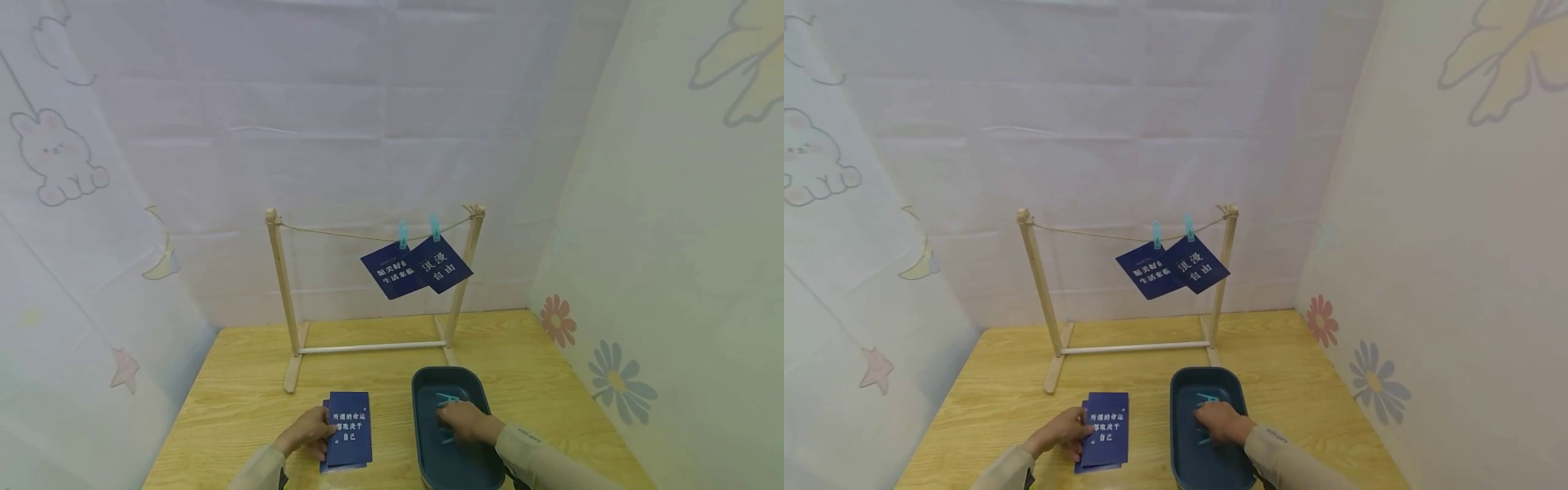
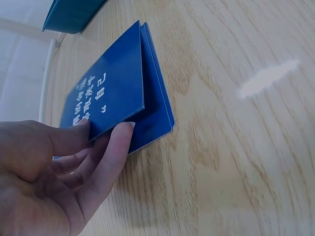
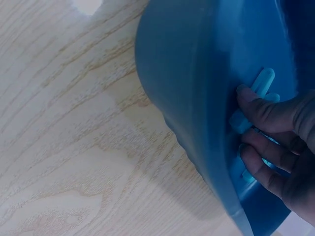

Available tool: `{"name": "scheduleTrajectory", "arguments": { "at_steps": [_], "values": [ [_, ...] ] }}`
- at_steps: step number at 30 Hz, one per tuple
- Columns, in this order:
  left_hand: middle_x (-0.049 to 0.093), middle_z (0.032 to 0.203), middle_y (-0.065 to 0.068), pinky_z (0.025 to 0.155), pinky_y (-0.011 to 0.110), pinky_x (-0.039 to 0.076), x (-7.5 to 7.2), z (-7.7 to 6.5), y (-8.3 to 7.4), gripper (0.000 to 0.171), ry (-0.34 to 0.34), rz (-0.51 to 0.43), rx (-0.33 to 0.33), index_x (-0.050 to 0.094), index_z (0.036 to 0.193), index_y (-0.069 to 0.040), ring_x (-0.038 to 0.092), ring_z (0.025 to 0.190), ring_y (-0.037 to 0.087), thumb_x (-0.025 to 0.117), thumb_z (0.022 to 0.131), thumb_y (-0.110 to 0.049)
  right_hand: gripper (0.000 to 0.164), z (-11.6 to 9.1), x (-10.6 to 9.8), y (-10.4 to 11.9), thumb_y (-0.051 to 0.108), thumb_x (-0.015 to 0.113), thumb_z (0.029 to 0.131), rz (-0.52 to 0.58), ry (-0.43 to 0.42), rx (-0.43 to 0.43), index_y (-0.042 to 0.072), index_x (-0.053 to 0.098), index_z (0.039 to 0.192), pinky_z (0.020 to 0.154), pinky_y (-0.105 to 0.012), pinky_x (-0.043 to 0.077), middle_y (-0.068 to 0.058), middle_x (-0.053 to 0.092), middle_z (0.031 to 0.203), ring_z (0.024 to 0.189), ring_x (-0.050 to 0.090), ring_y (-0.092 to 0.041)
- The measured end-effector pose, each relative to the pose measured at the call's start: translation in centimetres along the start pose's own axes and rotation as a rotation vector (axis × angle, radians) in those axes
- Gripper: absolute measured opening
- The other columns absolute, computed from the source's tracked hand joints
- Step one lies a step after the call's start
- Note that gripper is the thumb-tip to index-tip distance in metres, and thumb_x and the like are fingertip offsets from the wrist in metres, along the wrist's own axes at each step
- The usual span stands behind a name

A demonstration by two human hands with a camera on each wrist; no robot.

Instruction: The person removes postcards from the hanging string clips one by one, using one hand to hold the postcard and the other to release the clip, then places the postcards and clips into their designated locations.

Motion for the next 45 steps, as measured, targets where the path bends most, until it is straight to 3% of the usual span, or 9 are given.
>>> {"name": "scheduleTrajectory", "arguments": {
  "at_steps": [4,11,17,23,29,32,39,45],
  "values": [
    [0.057,0.06,0.014,0.043,0.037,0.051,-0.2,-0.1,0.5,0.018,-0.033,0.006,-0.024,0.044,0.078,0.0,0.06,0.048,0.027,0.059,0.084,-0.007,0.035,0.0,0.1,-0.1,0.007,0.08,0.057,0.008,-0.001,0.009,0.017,0.052,0.074,0.043,-0.02,0.036,0.013,0.041,0.063,0.053,0.039,-0.002],
    [0.055,0.059,0.014,0.038,0.034,0.049,-0.5,0.1,1.1,0.026,-0.1,0.011,0.003,0.039,0.085,0.005,0.058,0.043,0.024,0.063,0.08,-0.005,0.037,0.2,0.4,-0.3,0.007,0.082,0.055,0.011,0.007,0.02,0.017,0.054,0.077,0.044,-0.021,0.038,0.012,0.044,0.065,0.055,0.042,-0.002],
    [0.054,0.054,0.014,0.035,0.033,0.047,-0.9,0.6,1.5,0.027,-0.138,0.048,-0.01,0.038,0.085,0.002,0.057,0.04,0.023,0.064,0.08,-0.005,0.036,0.1,0.3,-0.2,0.009,0.082,0.056,-0.006,-0.002,0.009,0.018,0.052,0.076,0.043,-0.022,0.037,0.012,0.043,0.066,0.055,0.041,-0.002],
    [0.053,0.059,0.01,0.037,0.032,0.048,-1.4,1.0,1.0,0.024,-0.156,0.071,-0.001,0.041,0.084,0.001,0.056,0.041,0.019,0.063,0.081,-0.008,0.038,-0.1,-0.3,-0.1,0.013,0.083,0.056,-0.014,0.012,0.015,0.019,0.052,0.076,0.043,-0.022,0.036,0.013,0.042,0.066,0.054,0.04,-0.003],
    [0.053,0.062,0.013,0.039,0.035,0.049,-1.6,1.1,0.2,0.02,-0.15,0.036,0.013,0.042,0.084,-0.001,0.056,0.042,0.02,0.06,0.083,-0.008,0.044,-0.3,-0.4,-0.3,0.019,0.086,0.05,-0.018,0.011,0.022,0.02,0.051,0.077,0.044,-0.023,0.038,0.013,0.044,0.067,0.057,0.043,-0.003],
    [0.051,0.061,0.011,0.039,0.034,0.049,-1.4,1.1,0.1,0.02,-0.158,0.07,0.022,0.042,0.082,-0.002,0.055,0.041,0.018,0.06,0.083,-0.01,0.045,-0.3,-0.5,-0.4,0.021,0.086,0.049,-0.013,0.018,0.026,0.02,0.051,0.079,0.045,-0.023,0.039,0.013,0.045,0.068,0.058,0.045,-0.003],
    [0.046,0.059,0.004,0.035,0.028,0.046,-0.9,1.0,0.5,0.024,-0.174,0.184,0.046,0.041,0.077,-0.005,0.05,0.037,0.011,0.063,0.082,-0.014,0.043,0.0,-1.5,-1.1,0.03,0.083,0.056,0.04,0.041,0.024,0.02,0.055,0.087,0.047,-0.021,0.039,0.012,0.051,0.073,0.061,0.046,-0.003],
    [0.049,0.056,0.004,0.034,0.028,0.045,-1.2,1.6,-0.5,0.019,-0.183,0.152,0.098,0.043,0.08,-0.004,0.048,0.036,0.01,0.059,0.085,-0.015,0.023,0.4,-5.3,-2.2,0.031,0.072,0.073,0.115,-0.093,-0.025,0.018,0.055,0.081,0.046,-0.02,0.036,0.011,0.047,0.069,0.056,0.041,-0.002]
  ]
}}
Point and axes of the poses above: each hand's wrist, its own z-axis towards the middle knuckle, its own x-axis out of the palm, y = z × x, the point moved 5 cm from there along z, towards the middle knuckle
